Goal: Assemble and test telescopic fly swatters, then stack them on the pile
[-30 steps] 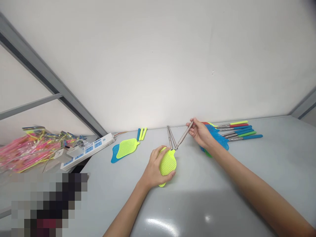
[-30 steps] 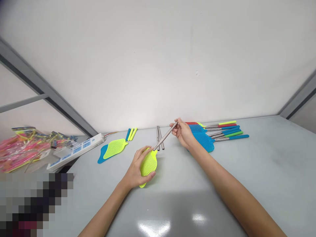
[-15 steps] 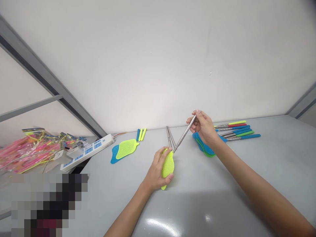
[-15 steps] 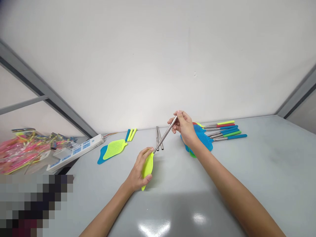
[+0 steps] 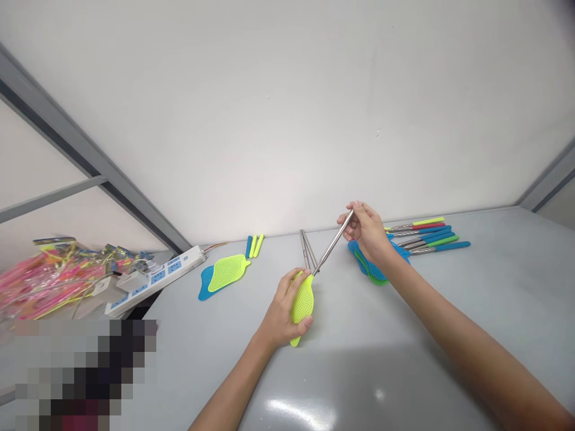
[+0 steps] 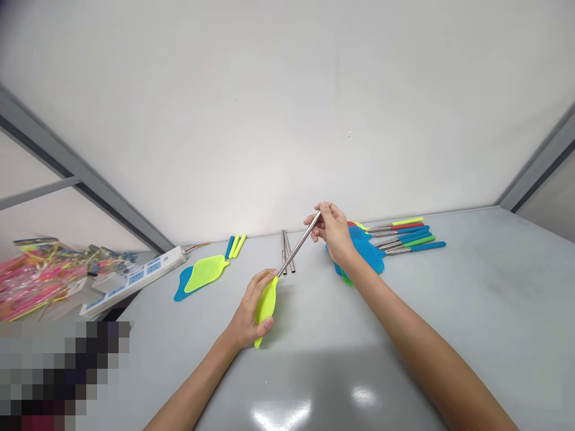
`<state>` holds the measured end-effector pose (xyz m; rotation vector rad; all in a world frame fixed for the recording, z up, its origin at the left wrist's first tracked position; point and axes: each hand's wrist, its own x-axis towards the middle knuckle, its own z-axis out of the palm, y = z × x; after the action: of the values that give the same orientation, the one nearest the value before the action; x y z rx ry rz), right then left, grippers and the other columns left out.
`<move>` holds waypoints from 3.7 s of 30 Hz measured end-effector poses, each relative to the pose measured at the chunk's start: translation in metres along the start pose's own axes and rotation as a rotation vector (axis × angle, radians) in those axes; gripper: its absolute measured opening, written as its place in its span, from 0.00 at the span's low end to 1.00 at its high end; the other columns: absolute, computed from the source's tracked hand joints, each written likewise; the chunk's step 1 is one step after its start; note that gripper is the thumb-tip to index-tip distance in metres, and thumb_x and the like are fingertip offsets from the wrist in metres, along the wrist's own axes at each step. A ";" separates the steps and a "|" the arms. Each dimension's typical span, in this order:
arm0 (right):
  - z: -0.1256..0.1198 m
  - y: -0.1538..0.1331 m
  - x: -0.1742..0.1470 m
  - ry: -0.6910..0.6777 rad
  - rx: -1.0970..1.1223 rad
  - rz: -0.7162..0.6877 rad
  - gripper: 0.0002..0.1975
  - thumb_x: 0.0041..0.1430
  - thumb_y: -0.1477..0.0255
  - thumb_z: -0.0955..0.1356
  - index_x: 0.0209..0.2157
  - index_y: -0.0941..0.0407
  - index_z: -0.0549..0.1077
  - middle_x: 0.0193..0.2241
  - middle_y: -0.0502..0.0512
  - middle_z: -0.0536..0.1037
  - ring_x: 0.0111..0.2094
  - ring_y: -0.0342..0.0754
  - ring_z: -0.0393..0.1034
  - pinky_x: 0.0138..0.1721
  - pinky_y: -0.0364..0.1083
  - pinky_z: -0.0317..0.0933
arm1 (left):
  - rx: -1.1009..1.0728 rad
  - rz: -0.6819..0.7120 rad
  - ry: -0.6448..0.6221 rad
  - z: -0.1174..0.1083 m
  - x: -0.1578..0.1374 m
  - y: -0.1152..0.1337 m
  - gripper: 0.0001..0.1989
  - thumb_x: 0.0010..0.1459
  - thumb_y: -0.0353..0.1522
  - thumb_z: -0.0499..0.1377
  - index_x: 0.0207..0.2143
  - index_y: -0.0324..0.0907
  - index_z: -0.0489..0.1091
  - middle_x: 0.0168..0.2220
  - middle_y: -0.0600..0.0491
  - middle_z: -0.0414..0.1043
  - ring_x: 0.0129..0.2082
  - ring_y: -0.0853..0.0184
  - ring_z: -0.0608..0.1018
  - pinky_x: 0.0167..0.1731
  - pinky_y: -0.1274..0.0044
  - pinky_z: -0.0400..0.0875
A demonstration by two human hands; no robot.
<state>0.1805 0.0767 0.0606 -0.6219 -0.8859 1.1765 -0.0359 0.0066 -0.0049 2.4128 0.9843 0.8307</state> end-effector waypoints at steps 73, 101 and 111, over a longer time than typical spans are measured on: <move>-0.030 0.014 0.010 0.653 0.399 0.362 0.12 0.53 0.75 0.51 0.18 0.55 0.53 0.11 0.46 0.61 0.11 0.40 0.57 0.14 0.42 0.52 | -0.554 -0.562 0.359 -0.003 0.013 -0.005 0.28 0.50 0.38 0.54 0.53 0.45 0.52 0.42 0.51 0.65 0.44 0.66 0.67 0.45 0.74 0.57; 0.004 -0.018 -0.008 -0.008 0.483 0.297 0.20 0.48 0.71 0.62 0.15 0.56 0.43 0.11 0.43 0.44 0.12 0.38 0.41 0.12 0.40 0.42 | -1.575 -1.023 0.336 0.014 0.011 0.024 0.12 0.46 0.33 0.59 0.35 0.39 0.69 0.30 0.53 0.72 0.25 0.71 0.74 0.28 0.81 0.69; 0.010 -0.014 -0.013 -0.071 0.477 0.317 0.22 0.51 0.71 0.60 0.15 0.56 0.40 0.10 0.42 0.41 0.11 0.37 0.38 0.11 0.39 0.41 | -1.551 -1.025 0.389 0.021 0.008 0.022 0.14 0.46 0.34 0.59 0.36 0.38 0.69 0.32 0.50 0.72 0.27 0.70 0.75 0.27 0.82 0.70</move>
<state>0.1778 0.0597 0.0734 -0.3352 -0.5421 1.6394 -0.0069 -0.0056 -0.0053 0.3574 0.9140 1.0054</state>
